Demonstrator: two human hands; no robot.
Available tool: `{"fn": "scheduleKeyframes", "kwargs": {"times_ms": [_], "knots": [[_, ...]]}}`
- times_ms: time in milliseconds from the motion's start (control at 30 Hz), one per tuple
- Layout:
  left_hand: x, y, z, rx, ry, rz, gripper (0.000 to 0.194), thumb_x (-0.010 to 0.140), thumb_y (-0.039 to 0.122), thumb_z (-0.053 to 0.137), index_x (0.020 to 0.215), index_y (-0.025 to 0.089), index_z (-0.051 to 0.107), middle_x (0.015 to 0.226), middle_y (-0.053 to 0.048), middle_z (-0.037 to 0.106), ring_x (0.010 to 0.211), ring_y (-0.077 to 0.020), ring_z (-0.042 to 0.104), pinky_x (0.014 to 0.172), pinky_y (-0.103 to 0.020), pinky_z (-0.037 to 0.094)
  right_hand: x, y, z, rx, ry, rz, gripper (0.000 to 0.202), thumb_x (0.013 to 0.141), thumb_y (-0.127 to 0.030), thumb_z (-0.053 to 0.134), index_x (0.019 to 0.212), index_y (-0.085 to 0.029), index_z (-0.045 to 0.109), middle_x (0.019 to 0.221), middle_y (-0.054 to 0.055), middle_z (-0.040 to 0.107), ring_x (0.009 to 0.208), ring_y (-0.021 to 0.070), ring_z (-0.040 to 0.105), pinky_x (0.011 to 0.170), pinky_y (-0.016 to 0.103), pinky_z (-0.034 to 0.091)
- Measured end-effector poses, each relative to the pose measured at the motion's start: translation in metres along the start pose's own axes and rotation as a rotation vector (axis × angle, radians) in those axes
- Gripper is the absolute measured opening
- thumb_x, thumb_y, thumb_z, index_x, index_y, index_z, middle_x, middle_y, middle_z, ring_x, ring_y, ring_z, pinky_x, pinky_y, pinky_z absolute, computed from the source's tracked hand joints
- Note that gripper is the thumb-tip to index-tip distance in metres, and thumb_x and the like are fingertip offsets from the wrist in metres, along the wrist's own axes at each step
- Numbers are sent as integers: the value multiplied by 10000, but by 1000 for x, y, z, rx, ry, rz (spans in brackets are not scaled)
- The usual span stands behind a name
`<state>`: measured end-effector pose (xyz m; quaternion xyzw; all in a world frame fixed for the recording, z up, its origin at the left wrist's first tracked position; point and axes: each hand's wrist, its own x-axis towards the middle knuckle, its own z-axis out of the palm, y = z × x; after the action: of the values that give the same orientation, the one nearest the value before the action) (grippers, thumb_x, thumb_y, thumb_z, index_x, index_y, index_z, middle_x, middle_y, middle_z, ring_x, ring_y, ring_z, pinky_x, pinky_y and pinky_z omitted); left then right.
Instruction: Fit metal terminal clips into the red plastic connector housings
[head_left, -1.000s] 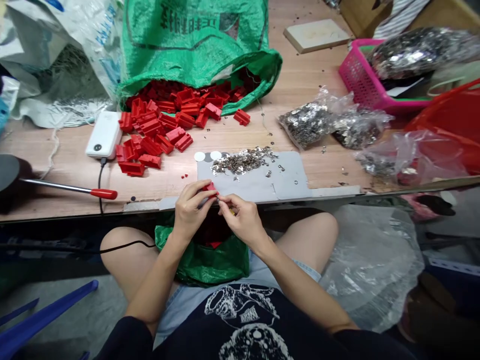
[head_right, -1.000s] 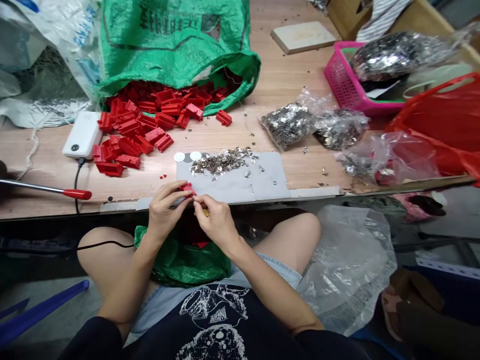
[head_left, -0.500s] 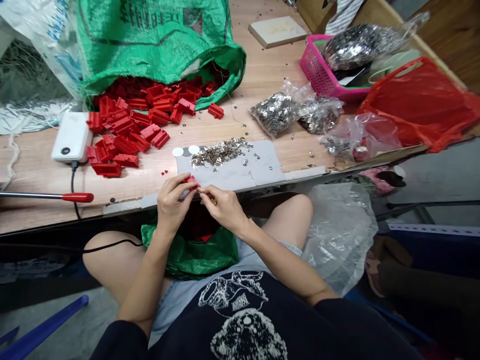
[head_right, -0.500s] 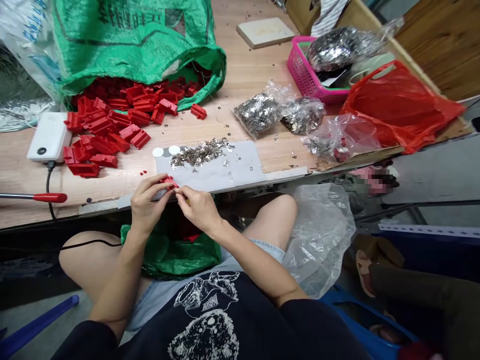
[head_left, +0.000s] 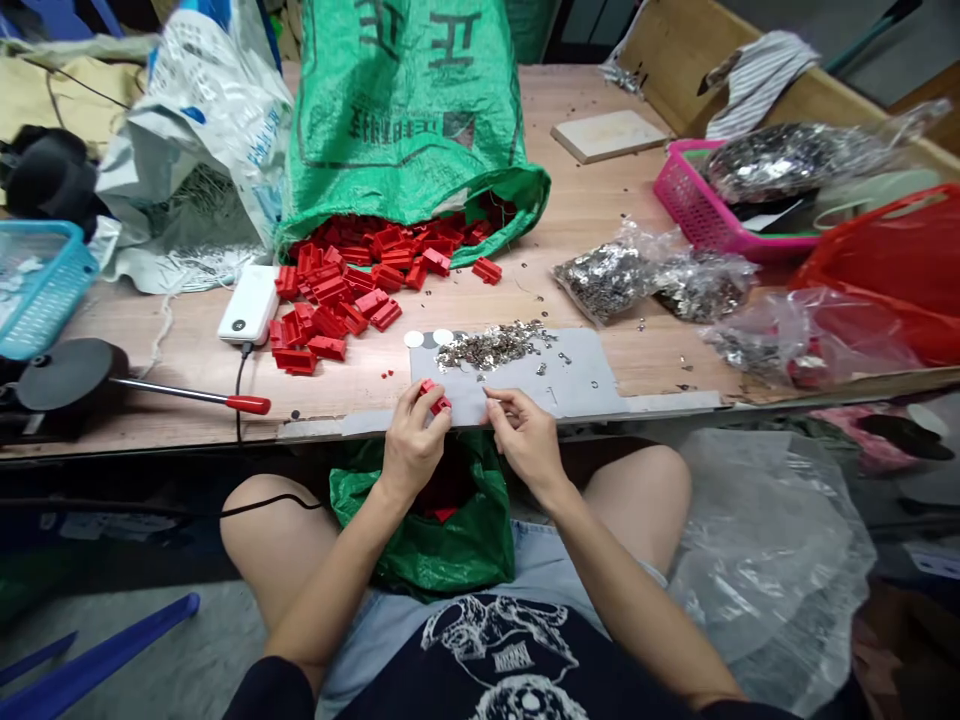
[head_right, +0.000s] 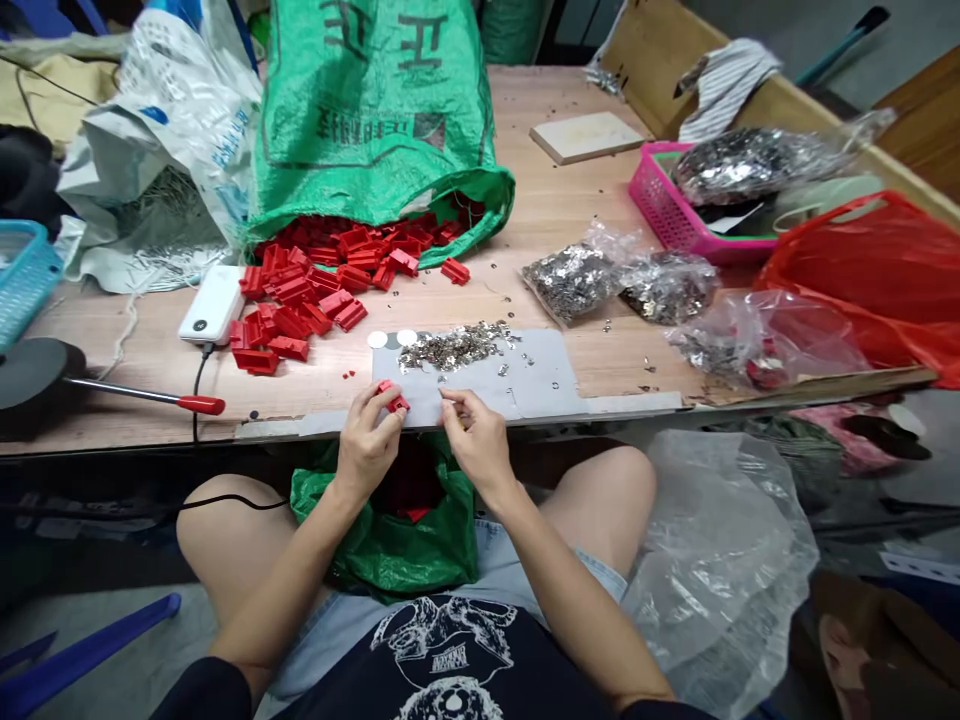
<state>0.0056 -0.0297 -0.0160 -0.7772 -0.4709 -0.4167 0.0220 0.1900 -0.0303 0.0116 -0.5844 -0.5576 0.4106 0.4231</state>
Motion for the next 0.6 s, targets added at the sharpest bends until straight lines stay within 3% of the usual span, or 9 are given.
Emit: {"fn": "scheduleKeyframes", "kwargs": {"times_ms": [100,200,267,333,433,500,600], "knots": [[0,3,-10,-63,1,-44,159,953,63,579,970,198,661,1211,-107,709,1296,-255,590,1046,-448,573,5,0,-10,-21,0,-14,356,946,-471,601,1149,-189,679,767,17,691,494,116,532,467,255,397],[-2,17,-33,-240,-63,-94,154,956,116,621,1076,212,628,1158,-76,718,1186,-215,636,1043,-421,566,13,-7,-21,-100,56,-70,374,949,-470,591,1173,-186,683,744,-10,626,503,105,487,480,254,365],[-8,31,-47,-363,-261,-29,226,946,179,661,1161,216,603,1116,-62,719,1120,-204,645,1002,-387,578,22,-11,-29,-187,117,-131,364,938,-458,603,1158,-184,698,719,-27,573,524,106,467,520,259,375],[-19,43,-53,-359,-615,49,206,958,163,626,1152,228,616,1140,-58,714,1160,-215,634,964,-363,585,35,-15,-35,-266,162,-184,351,918,-451,631,1130,-183,711,682,-37,543,564,122,485,588,269,410],[-38,46,-45,-68,-963,-124,414,849,72,705,1234,204,628,1364,-145,636,1311,-337,578,1089,-558,499,69,-19,-40,-386,194,-226,317,895,-415,653,1093,-178,722,665,-24,568,637,165,546,674,294,445],[-45,38,-36,67,-1125,-292,610,768,127,810,1338,164,598,1420,-220,589,1344,-431,544,1100,-673,436,100,-21,-39,-502,202,-259,257,889,-342,643,1061,-173,730,749,19,646,727,198,603,740,316,463],[-44,23,-31,44,-1181,-321,646,830,260,790,1417,128,555,1301,-206,666,1222,-399,636,1034,-583,519,154,-28,-28,-672,219,-290,215,905,-257,604,1047,-162,734,980,111,726,957,259,645,867,352,472]]}}
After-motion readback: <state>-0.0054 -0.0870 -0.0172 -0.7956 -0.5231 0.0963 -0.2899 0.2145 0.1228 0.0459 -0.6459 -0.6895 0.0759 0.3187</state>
